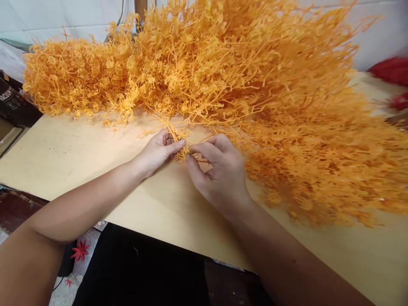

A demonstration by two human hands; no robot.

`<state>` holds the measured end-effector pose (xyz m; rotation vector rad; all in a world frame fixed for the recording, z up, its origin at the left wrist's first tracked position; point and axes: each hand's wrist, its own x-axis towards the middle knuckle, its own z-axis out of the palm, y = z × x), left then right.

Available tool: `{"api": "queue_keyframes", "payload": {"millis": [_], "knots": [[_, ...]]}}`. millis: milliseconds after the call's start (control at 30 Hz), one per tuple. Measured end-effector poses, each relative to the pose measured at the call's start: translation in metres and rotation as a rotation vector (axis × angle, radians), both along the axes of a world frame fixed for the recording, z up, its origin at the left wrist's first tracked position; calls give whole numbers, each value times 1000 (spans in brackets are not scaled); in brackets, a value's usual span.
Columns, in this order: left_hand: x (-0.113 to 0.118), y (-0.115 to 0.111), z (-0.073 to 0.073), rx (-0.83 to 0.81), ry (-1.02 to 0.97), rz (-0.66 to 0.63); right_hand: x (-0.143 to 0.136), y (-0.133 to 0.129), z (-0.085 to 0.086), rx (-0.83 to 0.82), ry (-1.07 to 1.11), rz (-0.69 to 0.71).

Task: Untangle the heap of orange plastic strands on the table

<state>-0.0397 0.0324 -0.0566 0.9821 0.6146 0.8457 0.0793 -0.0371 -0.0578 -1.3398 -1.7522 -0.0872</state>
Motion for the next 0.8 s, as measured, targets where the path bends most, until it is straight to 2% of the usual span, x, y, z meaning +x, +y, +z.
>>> {"api": "queue_keyframes", "payload": {"millis": [100, 167, 400, 500, 633, 733, 800], "knots": [[1, 1, 0, 27, 20, 12, -2, -2, 1, 29, -103, 32], [2, 1, -1, 40, 40, 36, -1, -1, 0, -9, -128, 20], [2, 5, -7, 103, 168, 94, -2, 5, -5, -394, -37, 52], [-1, 5, -6, 141, 192, 82, -5, 7, -2, -462, 61, 122], [-3, 4, 0, 168, 202, 31, -3, 11, 1, -351, -47, 185], [-3, 7, 3, 236, 250, 17, -3, 9, 3, -134, -238, 168], [0, 12, 3, 237, 309, 77, -10, 1, 6, 70, -287, 211]]}}
